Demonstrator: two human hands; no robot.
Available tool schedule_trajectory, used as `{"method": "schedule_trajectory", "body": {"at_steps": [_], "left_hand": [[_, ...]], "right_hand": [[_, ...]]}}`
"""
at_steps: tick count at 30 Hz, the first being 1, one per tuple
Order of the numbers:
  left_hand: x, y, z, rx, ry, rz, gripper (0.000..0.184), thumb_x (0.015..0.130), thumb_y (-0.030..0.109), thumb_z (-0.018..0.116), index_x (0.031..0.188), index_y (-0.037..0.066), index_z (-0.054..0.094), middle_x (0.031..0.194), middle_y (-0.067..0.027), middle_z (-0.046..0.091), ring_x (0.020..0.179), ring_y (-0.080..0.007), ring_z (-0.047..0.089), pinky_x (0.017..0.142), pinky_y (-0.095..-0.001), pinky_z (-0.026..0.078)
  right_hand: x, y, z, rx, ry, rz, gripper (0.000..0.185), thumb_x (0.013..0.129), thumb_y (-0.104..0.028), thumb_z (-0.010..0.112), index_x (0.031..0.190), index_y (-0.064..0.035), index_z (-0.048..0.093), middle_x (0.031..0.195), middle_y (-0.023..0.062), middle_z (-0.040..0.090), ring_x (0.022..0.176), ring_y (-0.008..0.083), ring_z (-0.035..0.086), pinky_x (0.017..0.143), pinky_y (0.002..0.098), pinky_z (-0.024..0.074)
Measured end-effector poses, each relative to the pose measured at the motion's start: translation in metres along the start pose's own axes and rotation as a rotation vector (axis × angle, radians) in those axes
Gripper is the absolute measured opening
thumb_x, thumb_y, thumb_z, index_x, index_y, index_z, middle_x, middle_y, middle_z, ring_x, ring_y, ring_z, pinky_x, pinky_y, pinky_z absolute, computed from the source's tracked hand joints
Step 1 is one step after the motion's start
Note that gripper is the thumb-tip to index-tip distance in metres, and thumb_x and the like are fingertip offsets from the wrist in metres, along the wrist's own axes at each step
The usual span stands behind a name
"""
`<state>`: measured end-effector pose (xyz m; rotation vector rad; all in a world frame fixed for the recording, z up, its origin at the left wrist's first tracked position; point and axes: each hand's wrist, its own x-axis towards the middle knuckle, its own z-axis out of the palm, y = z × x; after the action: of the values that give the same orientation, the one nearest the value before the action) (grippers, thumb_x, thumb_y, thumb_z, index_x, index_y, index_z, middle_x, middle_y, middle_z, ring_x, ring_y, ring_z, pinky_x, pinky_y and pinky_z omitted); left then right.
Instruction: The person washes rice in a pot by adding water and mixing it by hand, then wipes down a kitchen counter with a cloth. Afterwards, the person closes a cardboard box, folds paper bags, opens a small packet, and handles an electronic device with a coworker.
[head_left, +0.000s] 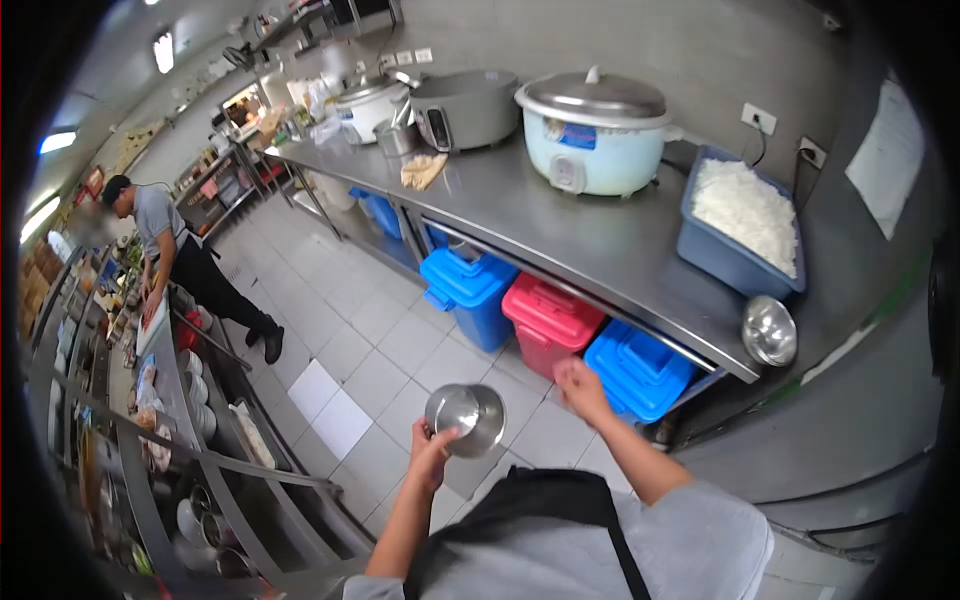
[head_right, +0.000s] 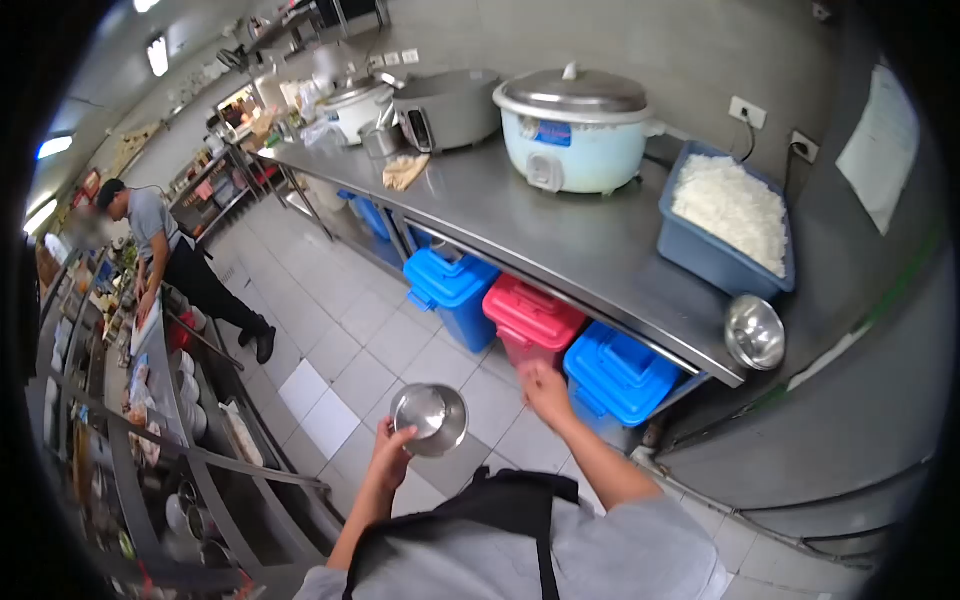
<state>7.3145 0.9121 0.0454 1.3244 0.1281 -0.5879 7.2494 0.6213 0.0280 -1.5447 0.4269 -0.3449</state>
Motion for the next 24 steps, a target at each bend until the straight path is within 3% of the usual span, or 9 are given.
{"method": "schedule_trajectory", "body": {"at_steps": [5, 11, 14, 17, 18, 20, 23, 24], "left_hand": [[0.113, 0.060, -0.084, -0.119, 0.123, -0.102, 0.081, 0.066, 0.020, 0.076, 0.128, 0.008, 0.026, 0.120, -0.0101, 0.042, 0.109, -0.0217, 0.044, 0.085, -0.0435, 0.039], [0.268, 0.192, -0.187, 0.008, 0.206, 0.003, 0.084, 0.065, 0.023, 0.076, 0.130, 0.009, 0.024, 0.122, -0.0091, 0.042, 0.109, -0.0211, 0.044, 0.082, -0.0417, 0.039], [0.362, 0.272, -0.221, 0.081, 0.135, 0.010, 0.083, 0.064, 0.024, 0.076, 0.129, 0.010, 0.026, 0.123, -0.0085, 0.042, 0.109, -0.0205, 0.043, 0.082, -0.0416, 0.037], [0.447, 0.346, -0.222, 0.085, 0.044, 0.031, 0.084, 0.065, 0.023, 0.075, 0.131, 0.008, 0.025, 0.124, -0.0092, 0.042, 0.110, -0.0205, 0.043, 0.084, -0.0403, 0.037], [0.474, 0.369, -0.220, 0.085, 0.015, 0.047, 0.084, 0.066, 0.022, 0.075, 0.131, 0.007, 0.024, 0.125, -0.0095, 0.041, 0.111, -0.0206, 0.043, 0.085, -0.0396, 0.037], [0.530, 0.408, -0.215, 0.045, -0.077, 0.070, 0.085, 0.067, 0.019, 0.074, 0.133, 0.005, 0.022, 0.125, -0.0106, 0.041, 0.113, -0.0217, 0.042, 0.089, -0.0379, 0.036], [0.617, 0.454, -0.211, -0.018, -0.194, 0.121, 0.084, 0.069, 0.014, 0.072, 0.135, 0.002, 0.020, 0.126, -0.0121, 0.040, 0.116, -0.0235, 0.040, 0.096, -0.0353, 0.033], [0.640, 0.464, -0.214, -0.037, -0.181, 0.103, 0.084, 0.069, 0.013, 0.072, 0.135, 0.002, 0.020, 0.126, -0.0119, 0.039, 0.117, -0.0236, 0.040, 0.097, -0.0358, 0.032]], "right_hand": [[0.174, -0.070, 0.107, 0.125, -0.087, -0.122, 0.015, 0.086, -0.011, 0.056, 0.098, -0.0024, 0.055, 0.064, 0.0010, 0.054, 0.055, 0.0070, 0.052, 0.046, 0.0215, 0.0421], [0.387, -0.122, 0.184, 0.043, 0.109, -0.379, 0.015, 0.086, -0.009, 0.054, 0.099, -0.0029, 0.055, 0.063, 0.0002, 0.056, 0.057, 0.0065, 0.053, 0.049, 0.0213, 0.0434], [0.504, -0.164, 0.235, -0.189, 0.239, -0.579, 0.015, 0.085, -0.009, 0.055, 0.099, -0.0035, 0.058, 0.068, 0.0034, 0.059, 0.063, 0.0097, 0.057, 0.055, 0.0249, 0.0456], [0.614, -0.216, 0.288, -0.483, 0.394, -0.844, 0.018, 0.080, -0.009, 0.059, 0.097, -0.0051, 0.062, 0.090, 0.0100, 0.061, 0.077, 0.0192, 0.060, 0.069, 0.0290, 0.0472], [0.646, -0.234, 0.297, -0.625, 0.362, -0.737, 0.020, 0.078, -0.009, 0.059, 0.098, -0.0042, 0.062, 0.097, 0.0121, 0.061, 0.086, 0.0242, 0.060, 0.075, 0.0324, 0.0474], [0.720, -0.242, 0.302, -0.710, 0.412, -0.875, 0.023, 0.081, -0.011, 0.057, 0.103, -0.0037, 0.060, 0.108, 0.0131, 0.058, 0.100, 0.0259, 0.057, 0.084, 0.0326, 0.0456], [0.789, -0.251, 0.307, -0.940, 0.566, -0.821, 0.025, 0.079, -0.010, 0.057, 0.102, -0.0019, 0.060, 0.107, 0.0148, 0.058, 0.103, 0.0332, 0.053, 0.088, 0.0374, 0.0427], [0.806, -0.253, 0.309, -0.977, 0.558, -0.674, 0.024, 0.080, -0.013, 0.057, 0.102, -0.0041, 0.061, 0.111, 0.0153, 0.056, 0.106, 0.0318, 0.052, 0.091, 0.0402, 0.0402]]}}
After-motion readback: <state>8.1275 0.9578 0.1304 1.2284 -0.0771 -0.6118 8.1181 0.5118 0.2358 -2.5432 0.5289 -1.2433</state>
